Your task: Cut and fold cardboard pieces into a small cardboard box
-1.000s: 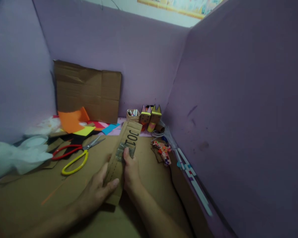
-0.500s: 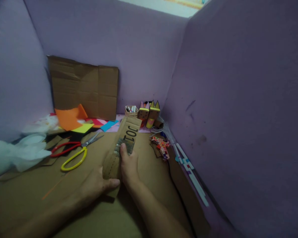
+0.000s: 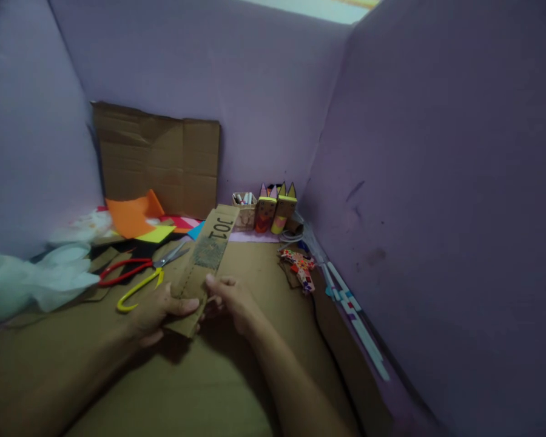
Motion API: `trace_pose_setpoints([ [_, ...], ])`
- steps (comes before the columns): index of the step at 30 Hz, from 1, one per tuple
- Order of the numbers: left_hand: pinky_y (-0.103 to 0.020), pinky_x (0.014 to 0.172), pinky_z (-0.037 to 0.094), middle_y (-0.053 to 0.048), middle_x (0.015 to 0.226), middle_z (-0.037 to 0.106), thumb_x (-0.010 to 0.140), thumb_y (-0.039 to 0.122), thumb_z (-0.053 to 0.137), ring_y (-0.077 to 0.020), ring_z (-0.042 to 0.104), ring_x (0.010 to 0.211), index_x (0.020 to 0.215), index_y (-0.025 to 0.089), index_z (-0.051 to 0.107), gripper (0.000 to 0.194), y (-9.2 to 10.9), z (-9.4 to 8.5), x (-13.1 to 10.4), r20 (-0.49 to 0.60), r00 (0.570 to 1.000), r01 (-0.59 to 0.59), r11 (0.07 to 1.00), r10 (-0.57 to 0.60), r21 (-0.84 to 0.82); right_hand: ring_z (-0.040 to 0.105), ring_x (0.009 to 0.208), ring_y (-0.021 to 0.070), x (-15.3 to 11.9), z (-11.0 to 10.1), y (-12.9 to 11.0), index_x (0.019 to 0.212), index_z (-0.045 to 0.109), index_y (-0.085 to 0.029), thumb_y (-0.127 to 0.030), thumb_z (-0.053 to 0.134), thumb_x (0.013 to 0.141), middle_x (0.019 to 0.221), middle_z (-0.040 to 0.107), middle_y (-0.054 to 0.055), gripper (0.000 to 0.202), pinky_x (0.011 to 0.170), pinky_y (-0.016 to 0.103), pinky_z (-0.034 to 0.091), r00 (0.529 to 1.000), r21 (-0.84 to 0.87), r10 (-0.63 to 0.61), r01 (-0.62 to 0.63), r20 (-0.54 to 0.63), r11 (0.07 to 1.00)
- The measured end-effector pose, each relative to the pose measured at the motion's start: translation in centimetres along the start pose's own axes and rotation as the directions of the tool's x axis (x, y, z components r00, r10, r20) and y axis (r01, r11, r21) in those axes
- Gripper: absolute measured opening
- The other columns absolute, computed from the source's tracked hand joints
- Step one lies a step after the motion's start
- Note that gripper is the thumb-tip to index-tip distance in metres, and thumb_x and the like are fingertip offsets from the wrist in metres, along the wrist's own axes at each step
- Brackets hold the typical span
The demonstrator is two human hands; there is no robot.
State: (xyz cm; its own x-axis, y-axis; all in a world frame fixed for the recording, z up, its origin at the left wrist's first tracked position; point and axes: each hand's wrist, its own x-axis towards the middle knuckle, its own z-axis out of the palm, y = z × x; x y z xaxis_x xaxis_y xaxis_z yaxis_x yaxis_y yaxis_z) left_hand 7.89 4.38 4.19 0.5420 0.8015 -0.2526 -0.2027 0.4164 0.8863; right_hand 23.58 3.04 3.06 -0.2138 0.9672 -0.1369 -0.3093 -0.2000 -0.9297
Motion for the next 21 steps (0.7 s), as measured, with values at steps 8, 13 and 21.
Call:
trace_pose_setpoints([
  [8,-0.024,0.055,0.048,-0.004,0.063,0.067,0.054,0.016,0.074,-0.0145,0.059,0.056,0.073,0.011,0.068,0.021,-0.5,1.1,-0.4,0.072,0.997,-0.026,0.995,0.019,0.098,0.041,0.027,0.0055,0.1,0.5,1.0,0.051,0.049,-0.017,-0.062,0.064,0.059,0.034,0.048,-0.005,0.048,0.029,0.016,0.033,0.986,-0.104,-0.113,0.100,-0.121,0.989],
  [13,-0.025,0.060,0.048,-0.003,0.066,0.068,0.054,0.018,0.074,-0.0155,0.060,0.061,0.073,0.013,0.068,0.020,0.0,1.4,-0.8,0.005,0.998,-0.058,0.979,0.058,0.196,0.038,0.026,0.0045,0.2,0.7,1.2,0.054,0.046,-0.018,-0.060,0.061,0.064,0.034,0.044,-0.008,0.045,0.027,0.015,0.030,0.975,-0.137,-0.145,0.122,-0.171,0.983],
  [21,-0.028,0.059,0.048,-0.005,0.063,0.068,0.057,0.021,0.074,-0.0178,0.060,0.058,0.076,0.011,0.069,0.023,0.9,0.9,-0.7,0.081,0.991,-0.120,0.980,0.108,0.161,0.043,0.029,0.0059,-0.4,1.1,0.8,0.052,0.047,-0.018,-0.063,0.062,0.060,0.038,0.048,-0.006,0.048,0.028,0.015,0.032,0.995,-0.182,-0.076,0.065,-0.058,0.981],
])
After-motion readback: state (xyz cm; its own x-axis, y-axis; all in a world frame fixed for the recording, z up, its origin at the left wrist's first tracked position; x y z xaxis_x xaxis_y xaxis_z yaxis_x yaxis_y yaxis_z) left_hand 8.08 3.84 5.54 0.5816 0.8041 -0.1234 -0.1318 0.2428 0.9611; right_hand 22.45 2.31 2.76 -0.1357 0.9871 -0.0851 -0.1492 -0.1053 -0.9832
